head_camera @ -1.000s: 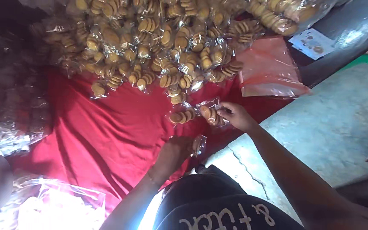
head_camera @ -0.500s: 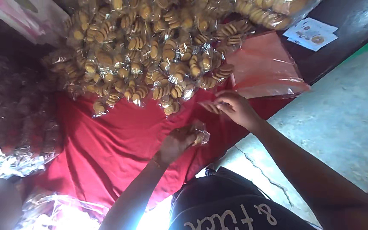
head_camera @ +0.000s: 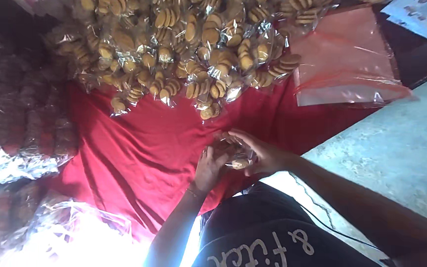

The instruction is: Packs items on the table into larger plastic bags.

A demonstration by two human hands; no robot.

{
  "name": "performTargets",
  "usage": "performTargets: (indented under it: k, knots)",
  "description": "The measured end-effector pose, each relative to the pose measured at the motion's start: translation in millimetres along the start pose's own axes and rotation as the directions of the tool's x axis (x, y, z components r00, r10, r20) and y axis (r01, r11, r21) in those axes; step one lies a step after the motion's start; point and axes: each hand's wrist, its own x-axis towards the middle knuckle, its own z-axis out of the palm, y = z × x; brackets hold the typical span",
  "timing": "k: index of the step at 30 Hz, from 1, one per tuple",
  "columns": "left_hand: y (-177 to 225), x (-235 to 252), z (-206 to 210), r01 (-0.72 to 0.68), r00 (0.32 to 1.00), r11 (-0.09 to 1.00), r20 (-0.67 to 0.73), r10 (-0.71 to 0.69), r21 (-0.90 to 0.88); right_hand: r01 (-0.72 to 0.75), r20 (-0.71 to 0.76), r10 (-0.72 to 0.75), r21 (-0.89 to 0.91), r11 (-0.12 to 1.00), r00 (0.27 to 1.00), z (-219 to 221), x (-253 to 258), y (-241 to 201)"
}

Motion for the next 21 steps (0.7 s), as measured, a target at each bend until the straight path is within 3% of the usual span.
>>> performTargets:
  k: [2, 3, 7, 9, 12, 17, 19, 21]
  knots:
    - [-5, 9, -1, 0.002, 0.999, 0.995, 0.05, 0.004, -0.103, 0.033, -0.224, -0.048, -0.072, 0.997, 0.973, 33, -4, 14]
    - [-11, 11, -3, -0.008, 0.996, 0.988, 0.086, 0.022, -0.151, 0.067, -0.268, -0.087, -0.082, 0.994, 0.959, 39, -4, 23]
    - [-38, 6, -15, -0.057, 0.95, 0.961, 0.28, 0.136, -0.271, 0.085, -0.156, -0.103, -0.118, 0.989, 0.982, 22, -1, 38]
    - [-42, 4, -10, -0.114, 0.959, 0.96, 0.224, 0.174, -0.255, 0.082, -0.091, -0.102, -0.192, 0.978, 0.991, 15, -3, 36]
    - [-41, 4, -3, -0.074, 0.991, 0.968, 0.094, 0.099, -0.24, 0.052, -0.047, -0.066, -0.249, 0.967, 0.997, 11, -10, 22]
    - [-37, -3, -1, -0.091, 0.978, 0.959, 0.157, 0.137, -0.27, 0.112, -0.103, -0.168, -0.409, 0.905, 0.98, 25, -17, 28]
    - [-37, -3, 1, -0.107, 0.983, 0.956, 0.117, 0.143, -0.273, 0.102, -0.073, -0.138, -0.367, 0.924, 0.988, 20, -16, 28]
    - [-35, 0, 0, -0.102, 0.986, 0.952, 0.099, 0.136, -0.288, 0.003, -0.044, -0.013, -0.234, 0.972, 0.999, 16, -15, 17]
